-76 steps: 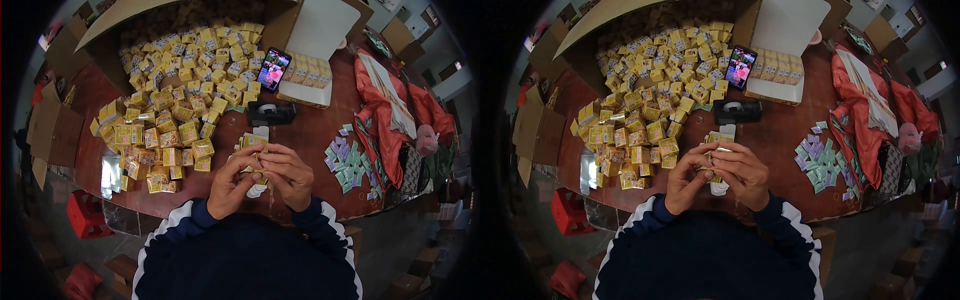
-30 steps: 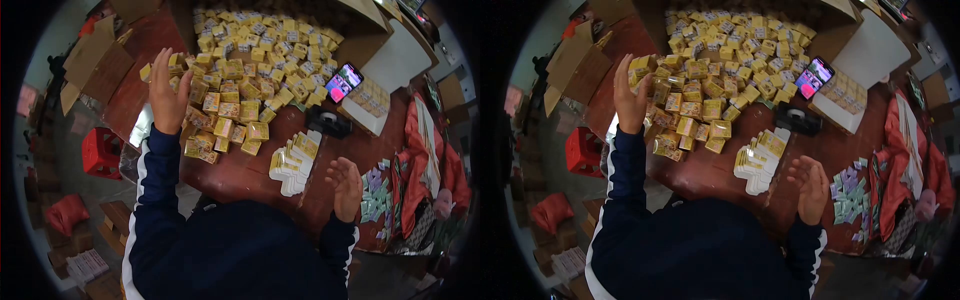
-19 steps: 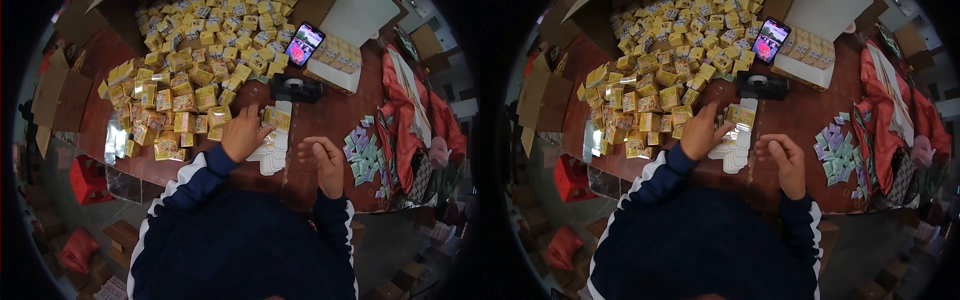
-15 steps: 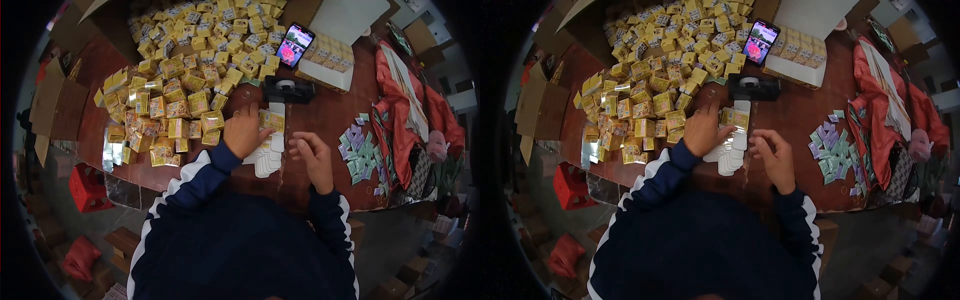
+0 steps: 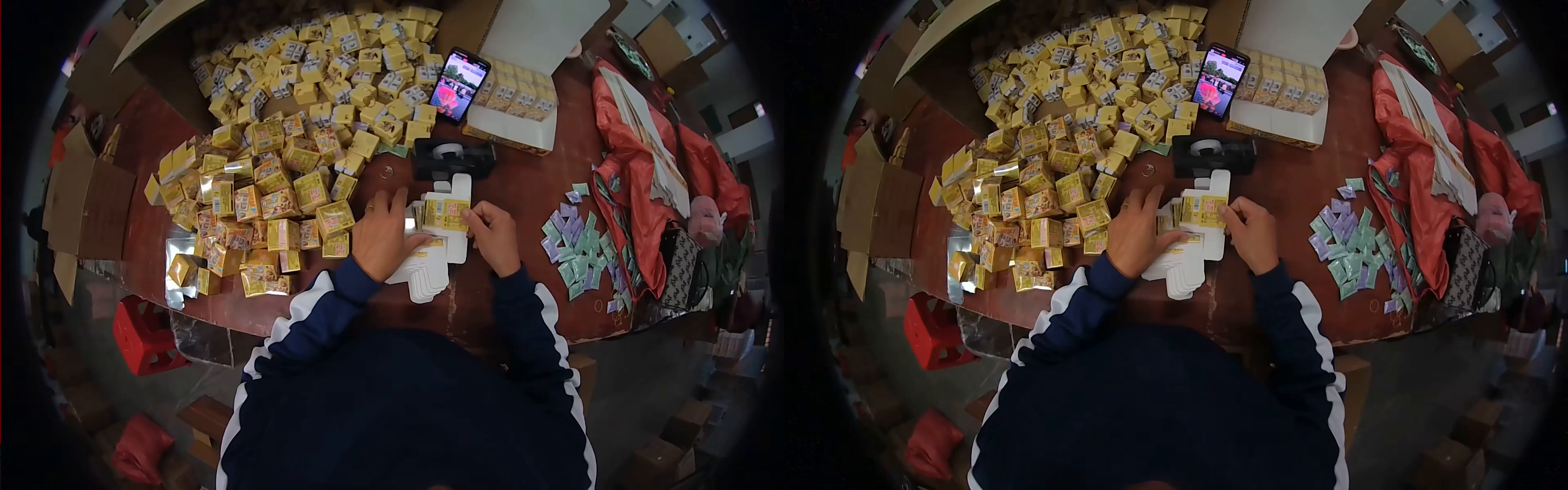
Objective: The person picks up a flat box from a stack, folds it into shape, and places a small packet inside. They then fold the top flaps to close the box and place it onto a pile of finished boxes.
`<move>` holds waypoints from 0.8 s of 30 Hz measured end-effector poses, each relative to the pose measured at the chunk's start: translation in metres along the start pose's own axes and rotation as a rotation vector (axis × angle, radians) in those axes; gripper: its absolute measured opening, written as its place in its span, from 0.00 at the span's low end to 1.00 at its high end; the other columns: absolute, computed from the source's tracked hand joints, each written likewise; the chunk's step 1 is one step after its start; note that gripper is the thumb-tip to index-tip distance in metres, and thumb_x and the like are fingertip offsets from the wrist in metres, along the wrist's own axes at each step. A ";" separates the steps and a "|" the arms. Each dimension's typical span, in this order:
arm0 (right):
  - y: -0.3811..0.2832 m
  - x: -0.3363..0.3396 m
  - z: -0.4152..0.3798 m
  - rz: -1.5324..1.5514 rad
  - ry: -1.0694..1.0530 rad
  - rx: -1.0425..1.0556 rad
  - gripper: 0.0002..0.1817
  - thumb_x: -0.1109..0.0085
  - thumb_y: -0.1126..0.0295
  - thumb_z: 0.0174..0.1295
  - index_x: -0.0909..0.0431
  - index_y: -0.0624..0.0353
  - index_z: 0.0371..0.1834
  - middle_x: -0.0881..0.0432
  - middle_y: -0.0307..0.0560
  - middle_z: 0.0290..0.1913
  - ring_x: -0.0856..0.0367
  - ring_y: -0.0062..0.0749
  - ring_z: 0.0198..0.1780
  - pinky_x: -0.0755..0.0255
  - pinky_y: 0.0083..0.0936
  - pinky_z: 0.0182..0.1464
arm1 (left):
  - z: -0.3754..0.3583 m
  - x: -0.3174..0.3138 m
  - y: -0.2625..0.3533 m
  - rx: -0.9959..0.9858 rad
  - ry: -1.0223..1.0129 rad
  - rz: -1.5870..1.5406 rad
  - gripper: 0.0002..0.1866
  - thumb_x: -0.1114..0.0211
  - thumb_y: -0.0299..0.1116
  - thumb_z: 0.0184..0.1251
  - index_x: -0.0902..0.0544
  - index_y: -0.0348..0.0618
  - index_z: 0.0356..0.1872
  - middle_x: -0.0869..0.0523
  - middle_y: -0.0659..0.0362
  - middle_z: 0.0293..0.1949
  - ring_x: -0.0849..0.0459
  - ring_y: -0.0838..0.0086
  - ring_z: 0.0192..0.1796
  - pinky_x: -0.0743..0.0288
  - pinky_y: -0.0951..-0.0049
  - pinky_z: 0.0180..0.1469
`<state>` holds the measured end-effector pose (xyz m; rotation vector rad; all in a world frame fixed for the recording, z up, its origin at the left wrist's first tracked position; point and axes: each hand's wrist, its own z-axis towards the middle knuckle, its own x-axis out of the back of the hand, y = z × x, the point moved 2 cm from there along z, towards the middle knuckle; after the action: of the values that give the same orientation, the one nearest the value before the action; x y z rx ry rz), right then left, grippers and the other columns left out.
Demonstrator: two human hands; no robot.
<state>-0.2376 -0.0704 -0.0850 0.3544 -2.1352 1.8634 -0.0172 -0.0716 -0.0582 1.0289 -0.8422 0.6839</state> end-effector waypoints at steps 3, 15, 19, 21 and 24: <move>-0.018 0.018 -0.018 0.278 -0.028 0.066 0.12 0.40 0.67 0.71 0.23 0.61 0.31 0.22 0.34 0.23 0.28 0.12 0.21 0.36 0.14 0.23 | 0.004 0.017 0.013 -0.150 0.158 -0.158 0.33 0.23 0.45 0.55 0.23 0.37 0.58 0.18 0.50 0.46 0.15 0.53 0.41 0.20 0.60 0.42; -0.105 0.000 -0.066 -0.385 0.304 0.708 0.22 0.28 0.76 0.57 0.21 0.60 0.55 0.19 0.51 0.51 0.14 0.32 0.35 0.19 0.25 0.34 | -0.016 0.039 0.036 0.194 -0.363 -1.179 0.20 0.49 0.42 0.83 0.18 0.36 0.56 0.13 0.60 0.36 0.18 0.83 0.35 0.18 0.79 0.35; -0.098 -0.002 -0.068 -0.319 0.223 0.645 0.22 0.28 0.78 0.57 0.21 0.60 0.55 0.19 0.49 0.48 0.12 0.32 0.36 0.19 0.25 0.33 | -0.017 0.051 0.040 0.133 -0.304 -1.045 0.20 0.50 0.41 0.84 0.18 0.39 0.58 0.14 0.59 0.32 0.17 0.78 0.32 0.19 0.74 0.35; -0.095 0.000 -0.071 -0.226 0.177 0.577 0.21 0.29 0.78 0.57 0.20 0.61 0.54 0.19 0.50 0.46 0.12 0.31 0.35 0.19 0.24 0.33 | -0.019 0.048 0.040 0.114 -0.281 -0.962 0.19 0.49 0.41 0.83 0.18 0.39 0.59 0.13 0.56 0.32 0.15 0.74 0.31 0.19 0.72 0.34; -0.101 0.010 -0.071 -0.117 -0.012 0.410 0.19 0.31 0.80 0.58 0.21 0.64 0.54 0.19 0.50 0.46 0.12 0.29 0.38 0.19 0.21 0.35 | -0.021 0.040 0.042 -0.120 0.084 -0.803 0.17 0.44 0.38 0.80 0.18 0.40 0.60 0.12 0.50 0.33 0.13 0.66 0.31 0.20 0.68 0.33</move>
<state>-0.2062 -0.0135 0.0210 0.5635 -1.6855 2.2234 -0.0250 -0.0327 -0.0110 1.1077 -0.3325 -0.0091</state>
